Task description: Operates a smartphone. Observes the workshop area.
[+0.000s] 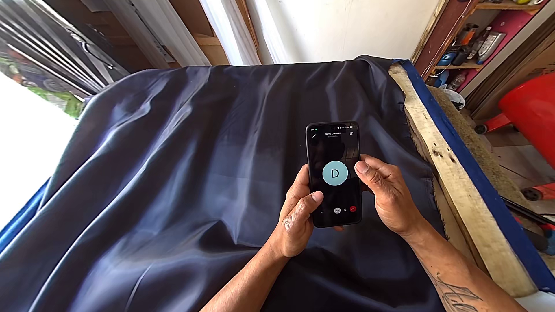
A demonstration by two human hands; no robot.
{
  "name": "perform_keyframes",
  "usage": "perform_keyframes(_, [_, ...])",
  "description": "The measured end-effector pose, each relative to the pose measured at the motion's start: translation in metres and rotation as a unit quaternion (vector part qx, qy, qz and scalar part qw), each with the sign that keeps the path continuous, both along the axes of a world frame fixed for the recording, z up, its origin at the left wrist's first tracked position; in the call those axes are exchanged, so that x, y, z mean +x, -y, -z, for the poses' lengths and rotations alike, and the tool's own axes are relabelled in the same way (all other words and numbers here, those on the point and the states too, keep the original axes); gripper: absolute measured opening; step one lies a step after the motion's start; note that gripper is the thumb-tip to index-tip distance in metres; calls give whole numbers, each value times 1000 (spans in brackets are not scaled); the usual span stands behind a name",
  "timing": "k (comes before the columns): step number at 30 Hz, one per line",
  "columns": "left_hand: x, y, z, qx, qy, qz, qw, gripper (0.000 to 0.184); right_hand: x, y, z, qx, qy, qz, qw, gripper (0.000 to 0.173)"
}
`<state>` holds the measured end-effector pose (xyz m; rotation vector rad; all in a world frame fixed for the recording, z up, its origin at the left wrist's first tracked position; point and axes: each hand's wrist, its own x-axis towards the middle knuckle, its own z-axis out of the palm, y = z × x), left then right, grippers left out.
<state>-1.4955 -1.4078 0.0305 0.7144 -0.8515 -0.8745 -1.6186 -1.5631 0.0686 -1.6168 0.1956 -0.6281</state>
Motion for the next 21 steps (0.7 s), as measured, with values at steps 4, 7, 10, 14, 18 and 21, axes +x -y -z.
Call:
perform_keyframes(4, [1,0,0,2,2,3,1000,38,0,0,0,2,0,0,1000,37])
perform_keyframes(7, [0,0,1,1,-2,3,1000,38,0,0,0,2,0,-1,1000,38])
perform_keyframes(10, [0,0,0,1,-2,1,1000,38,0,0,0,2,-1,-2,1000,38])
perform_keyframes(14, [0,0,0,5,-3,0,1000,38,0,1,0,2,-1,-3,1000,38])
perform_keyframes(18, [0,-1,0,3,-4,1,1000,37,0,0,0,-4,-2,-2,1000,38])
perform_keyframes(21, [0,-1,0,3,-2,2,1000,37,0,0,0,-3,-1,-2,1000,38])
